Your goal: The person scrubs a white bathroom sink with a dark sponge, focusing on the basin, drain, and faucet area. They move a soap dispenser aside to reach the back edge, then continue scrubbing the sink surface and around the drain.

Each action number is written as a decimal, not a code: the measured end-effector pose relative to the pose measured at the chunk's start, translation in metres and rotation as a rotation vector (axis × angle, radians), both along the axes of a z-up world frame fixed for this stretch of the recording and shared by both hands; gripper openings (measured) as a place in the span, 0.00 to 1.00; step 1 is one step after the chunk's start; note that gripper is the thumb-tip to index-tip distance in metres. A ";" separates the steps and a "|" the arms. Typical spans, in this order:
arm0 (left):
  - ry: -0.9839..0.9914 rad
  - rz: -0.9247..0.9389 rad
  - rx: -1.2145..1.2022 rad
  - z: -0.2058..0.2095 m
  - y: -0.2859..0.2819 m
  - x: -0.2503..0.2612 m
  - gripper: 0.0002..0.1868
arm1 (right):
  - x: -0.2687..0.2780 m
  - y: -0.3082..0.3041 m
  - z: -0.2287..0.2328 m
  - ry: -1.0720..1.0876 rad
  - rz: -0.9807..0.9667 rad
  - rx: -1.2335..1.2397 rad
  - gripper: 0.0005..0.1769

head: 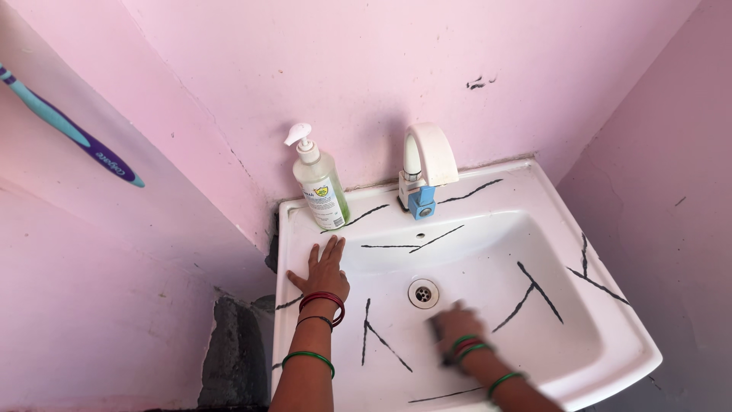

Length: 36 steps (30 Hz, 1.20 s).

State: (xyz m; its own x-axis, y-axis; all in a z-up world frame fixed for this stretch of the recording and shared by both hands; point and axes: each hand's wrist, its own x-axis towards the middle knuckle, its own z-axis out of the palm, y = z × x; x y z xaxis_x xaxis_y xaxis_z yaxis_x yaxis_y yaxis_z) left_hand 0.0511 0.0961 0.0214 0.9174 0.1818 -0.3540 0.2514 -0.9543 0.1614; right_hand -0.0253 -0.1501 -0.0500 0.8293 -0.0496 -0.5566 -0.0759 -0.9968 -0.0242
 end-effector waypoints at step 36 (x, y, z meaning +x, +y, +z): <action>-0.049 -0.162 -0.170 -0.010 0.032 -0.010 0.41 | 0.011 -0.037 -0.032 -0.214 -0.221 -0.127 0.29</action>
State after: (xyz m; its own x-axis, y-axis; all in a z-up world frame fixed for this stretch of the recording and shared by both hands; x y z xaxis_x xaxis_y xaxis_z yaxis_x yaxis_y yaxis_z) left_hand 0.0415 0.1285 0.0110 0.9465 -0.0272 -0.3215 0.0856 -0.9395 0.3316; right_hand -0.0142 -0.1876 -0.0820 0.8882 -0.2994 -0.3485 -0.2975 -0.9528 0.0604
